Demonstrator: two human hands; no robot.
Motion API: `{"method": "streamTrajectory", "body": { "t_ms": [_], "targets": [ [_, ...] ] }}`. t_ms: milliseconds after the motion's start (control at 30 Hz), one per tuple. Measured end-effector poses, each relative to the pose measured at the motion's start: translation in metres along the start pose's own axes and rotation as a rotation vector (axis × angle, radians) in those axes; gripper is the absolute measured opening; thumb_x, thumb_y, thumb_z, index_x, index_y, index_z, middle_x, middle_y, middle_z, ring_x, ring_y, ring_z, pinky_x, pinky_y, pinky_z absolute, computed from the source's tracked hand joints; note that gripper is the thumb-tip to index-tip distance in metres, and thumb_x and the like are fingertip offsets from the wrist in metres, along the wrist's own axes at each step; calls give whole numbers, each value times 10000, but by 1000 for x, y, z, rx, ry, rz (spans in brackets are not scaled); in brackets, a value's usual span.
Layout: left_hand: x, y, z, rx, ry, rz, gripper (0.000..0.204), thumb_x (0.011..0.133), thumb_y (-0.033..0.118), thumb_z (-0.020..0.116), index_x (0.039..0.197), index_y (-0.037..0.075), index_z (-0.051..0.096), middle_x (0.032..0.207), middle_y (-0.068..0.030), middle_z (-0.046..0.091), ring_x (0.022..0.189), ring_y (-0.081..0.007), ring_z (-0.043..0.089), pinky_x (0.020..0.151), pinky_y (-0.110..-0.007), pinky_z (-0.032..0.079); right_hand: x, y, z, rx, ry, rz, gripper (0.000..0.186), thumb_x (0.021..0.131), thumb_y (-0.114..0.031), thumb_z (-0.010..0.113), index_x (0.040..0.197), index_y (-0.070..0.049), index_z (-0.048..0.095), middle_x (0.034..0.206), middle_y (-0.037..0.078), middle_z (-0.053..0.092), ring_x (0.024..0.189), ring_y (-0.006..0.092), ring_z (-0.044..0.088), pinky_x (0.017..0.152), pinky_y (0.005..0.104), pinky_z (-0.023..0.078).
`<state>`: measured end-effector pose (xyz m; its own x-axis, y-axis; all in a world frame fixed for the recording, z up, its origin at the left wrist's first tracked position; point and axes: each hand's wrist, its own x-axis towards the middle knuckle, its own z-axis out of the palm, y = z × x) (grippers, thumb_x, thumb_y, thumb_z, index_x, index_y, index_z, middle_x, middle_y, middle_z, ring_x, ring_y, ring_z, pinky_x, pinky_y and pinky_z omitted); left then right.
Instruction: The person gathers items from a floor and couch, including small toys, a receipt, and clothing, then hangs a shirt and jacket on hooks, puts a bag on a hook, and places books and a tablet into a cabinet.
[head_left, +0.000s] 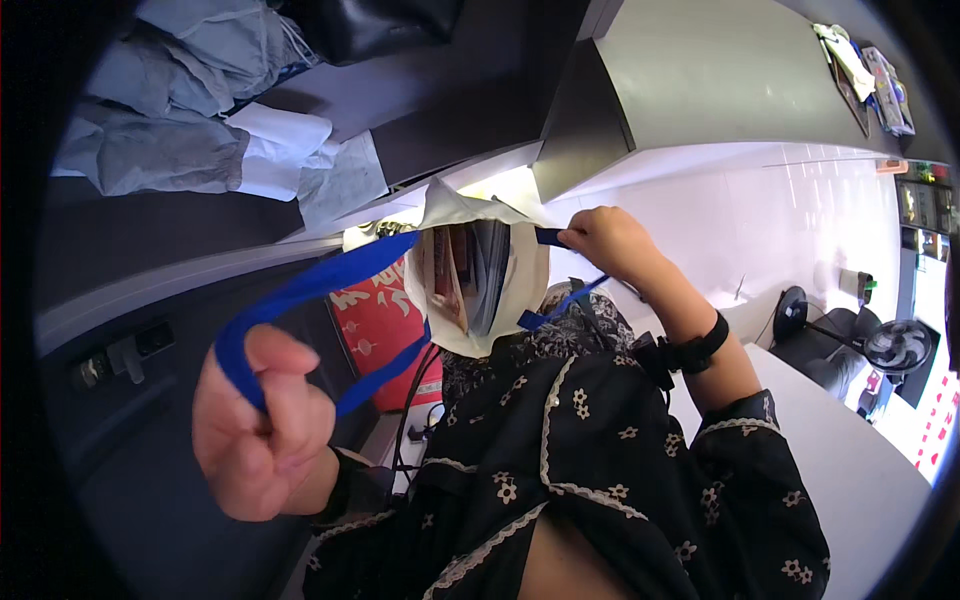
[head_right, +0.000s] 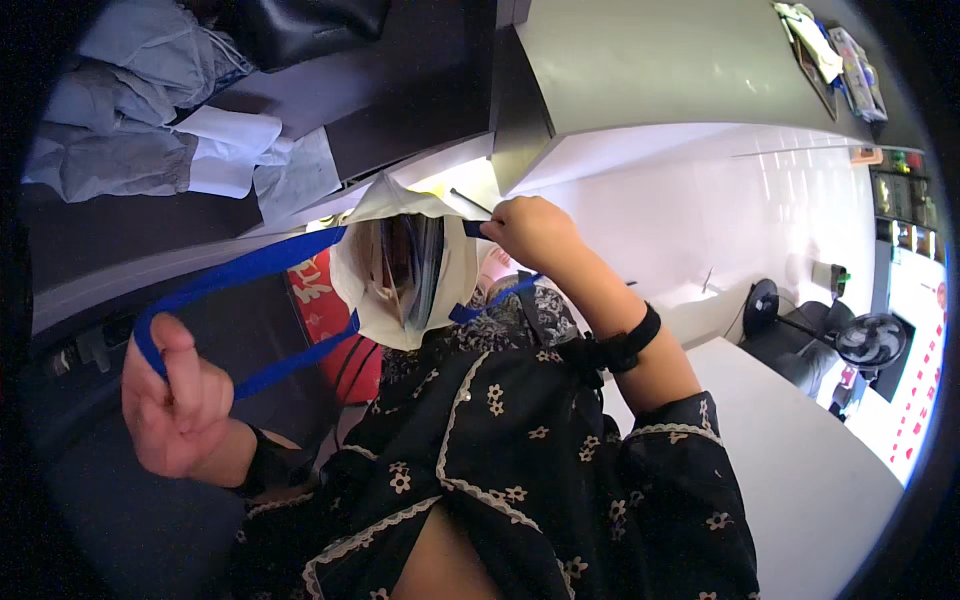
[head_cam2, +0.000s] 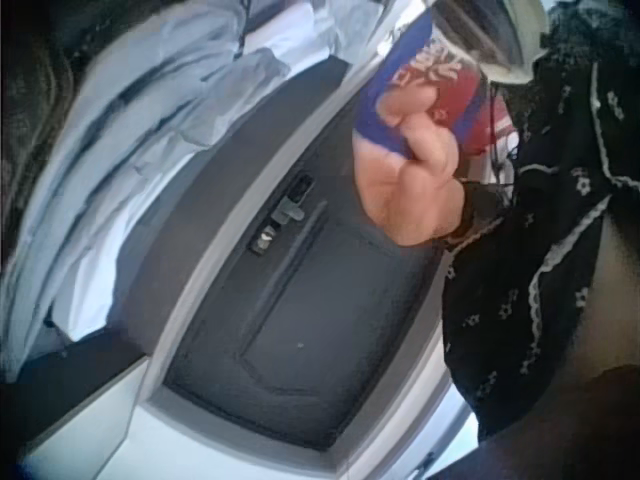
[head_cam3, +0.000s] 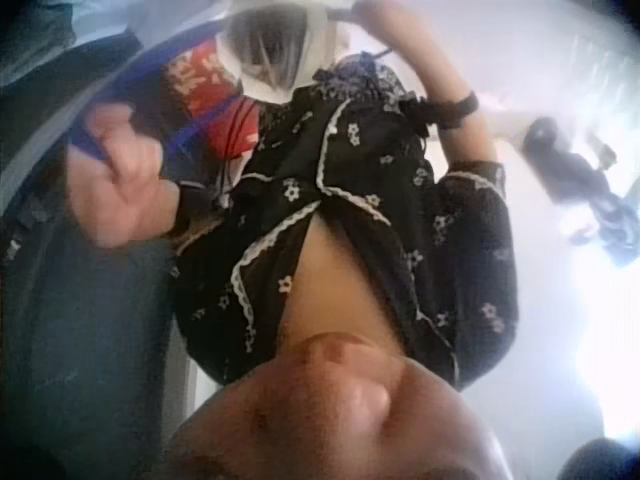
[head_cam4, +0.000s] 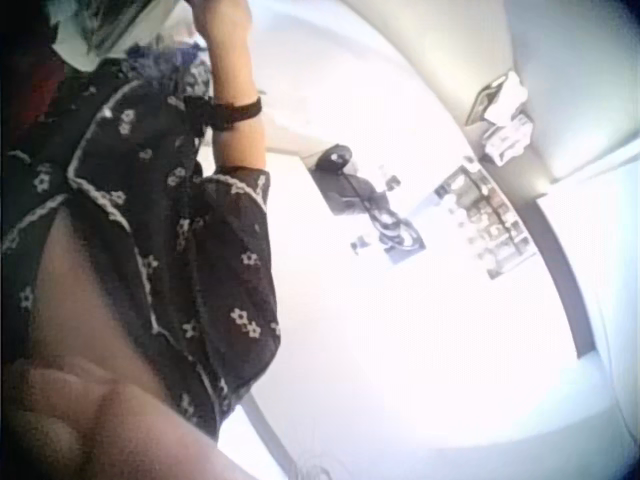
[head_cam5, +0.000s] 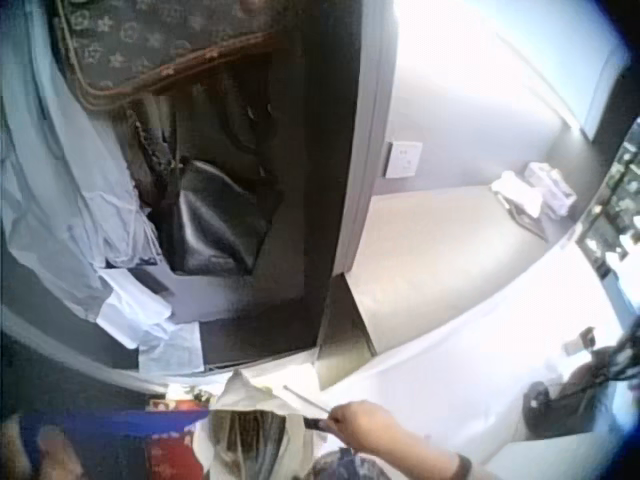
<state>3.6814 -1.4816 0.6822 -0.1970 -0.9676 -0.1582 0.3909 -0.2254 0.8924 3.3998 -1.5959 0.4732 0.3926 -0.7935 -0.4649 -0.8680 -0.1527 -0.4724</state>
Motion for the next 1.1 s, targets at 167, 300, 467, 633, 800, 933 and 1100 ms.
{"method": "streamTrajectory", "body": {
  "t_ms": [167,300,467,633,800,933,1100],
  "targets": [
    [-15,-2,-4,16,47,37,549,830,286,580,1108,-112,321,541,0,401,422,-42,336,411,-188,239,-3,-11,-7,23,22,-38,261,762,-335,571,735,-86,644,708,117,612,708,300,586,642,388,460],
    [-14,-6,-9,1,86,84,540,833,288,573,1108,-110,333,541,-1,400,421,-45,336,413,-196,243,-3,-13,-15,120,-53,-32,244,780,-293,572,769,-65,659,630,118,595,615,254,594,597,346,467],
    [-4,-5,0,87,130,57,575,827,299,556,1145,-123,328,548,8,398,432,-43,320,426,-191,242,-19,-32,-64,1152,-563,-14,257,843,-230,541,830,17,615,482,-5,439,452,100,495,480,219,428],
    [61,-36,43,168,39,-167,315,857,107,497,1136,-9,407,725,21,460,594,-35,420,530,-175,354,-37,-70,-113,1047,-416,-277,378,885,-367,466,978,-13,561,765,32,602,638,92,544,550,216,441],
    [72,-33,75,951,-104,-45,442,790,236,599,1075,-29,390,805,-126,572,738,-267,579,651,-341,449,-28,-99,-95,1159,-476,-324,480,901,-438,394,890,-21,631,723,29,572,635,102,492,589,246,398],
    [68,-10,82,1386,-243,-50,477,813,361,525,1131,27,399,810,-225,593,738,-375,586,620,-446,461,-33,-121,-110,1407,-383,-262,367,909,-302,422,908,10,615,786,79,614,676,148,546,671,269,447],
    [71,72,66,1276,-88,240,287,808,260,578,1053,112,555,898,-106,625,827,-265,613,695,-317,478,-36,-118,-126,1060,-299,-310,277,877,-268,509,819,-2,563,659,31,521,573,105,465,529,258,377]
  ]
}}
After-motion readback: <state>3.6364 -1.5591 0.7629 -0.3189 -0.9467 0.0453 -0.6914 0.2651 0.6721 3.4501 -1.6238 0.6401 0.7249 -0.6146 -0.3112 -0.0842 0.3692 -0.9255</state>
